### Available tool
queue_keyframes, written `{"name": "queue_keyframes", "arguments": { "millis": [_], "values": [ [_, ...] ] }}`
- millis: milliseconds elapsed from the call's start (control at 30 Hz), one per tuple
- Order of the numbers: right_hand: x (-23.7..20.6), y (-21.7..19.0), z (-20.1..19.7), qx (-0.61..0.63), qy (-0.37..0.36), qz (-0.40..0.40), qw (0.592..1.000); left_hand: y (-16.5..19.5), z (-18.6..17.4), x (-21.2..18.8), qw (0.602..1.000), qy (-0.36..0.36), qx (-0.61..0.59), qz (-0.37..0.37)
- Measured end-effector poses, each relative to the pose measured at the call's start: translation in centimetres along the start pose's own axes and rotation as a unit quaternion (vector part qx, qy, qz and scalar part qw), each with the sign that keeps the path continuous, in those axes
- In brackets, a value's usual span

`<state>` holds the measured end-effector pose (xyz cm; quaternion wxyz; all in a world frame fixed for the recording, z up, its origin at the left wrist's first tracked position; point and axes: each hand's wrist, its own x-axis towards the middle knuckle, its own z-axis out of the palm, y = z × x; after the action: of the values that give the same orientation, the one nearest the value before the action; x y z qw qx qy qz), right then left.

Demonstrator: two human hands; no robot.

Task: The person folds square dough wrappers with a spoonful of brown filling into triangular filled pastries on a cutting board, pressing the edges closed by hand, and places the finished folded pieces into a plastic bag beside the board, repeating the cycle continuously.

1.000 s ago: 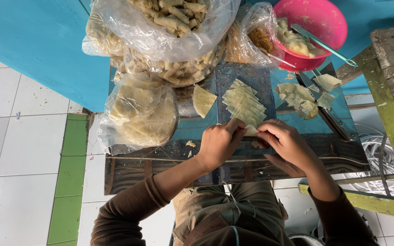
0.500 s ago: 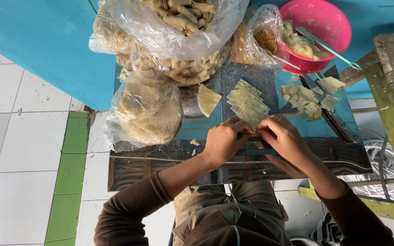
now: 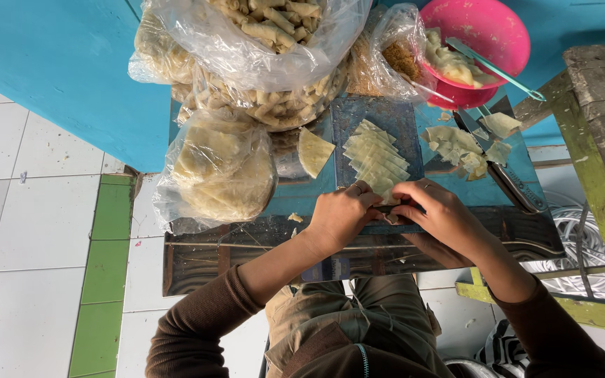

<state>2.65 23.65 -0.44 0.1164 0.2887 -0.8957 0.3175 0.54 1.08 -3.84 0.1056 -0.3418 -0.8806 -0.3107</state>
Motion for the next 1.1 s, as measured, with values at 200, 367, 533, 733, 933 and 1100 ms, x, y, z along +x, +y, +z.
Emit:
{"name": "queue_keyframes", "arguments": {
  "millis": [200, 367, 533, 733, 933, 1100],
  "values": [
    [0.0, -0.4, 0.7, -0.035, 0.045, -0.062, 0.996, 0.5, -0.1, 0.4, 1.000, 0.012, 0.006, -0.024],
    [0.3, 0.2, 1.0, -0.024, 0.029, -0.009, 0.999, 0.6, -0.5, 0.5, 0.995, 0.012, -0.050, -0.090],
    [0.8, 0.6, 1.0, 0.036, -0.038, 0.152, 0.987, 0.7, -0.6, 0.5, 0.997, 0.045, -0.027, -0.049],
    [0.7, 0.6, 0.0, 0.001, -0.041, 0.027, 0.999, 0.8, -1.0, 0.3, 0.999, 0.002, 0.033, -0.018],
    [0.2, 1.0, 0.6, -0.004, 0.004, -0.030, 1.000, 0.8, -1.2, 0.6, 0.999, -0.004, 0.004, -0.041],
    [0.6, 1.4, 1.4, -0.029, -0.016, 0.004, 0.999, 0.6, -1.1, 0.7, 0.998, -0.014, -0.015, -0.060]
  ]
}}
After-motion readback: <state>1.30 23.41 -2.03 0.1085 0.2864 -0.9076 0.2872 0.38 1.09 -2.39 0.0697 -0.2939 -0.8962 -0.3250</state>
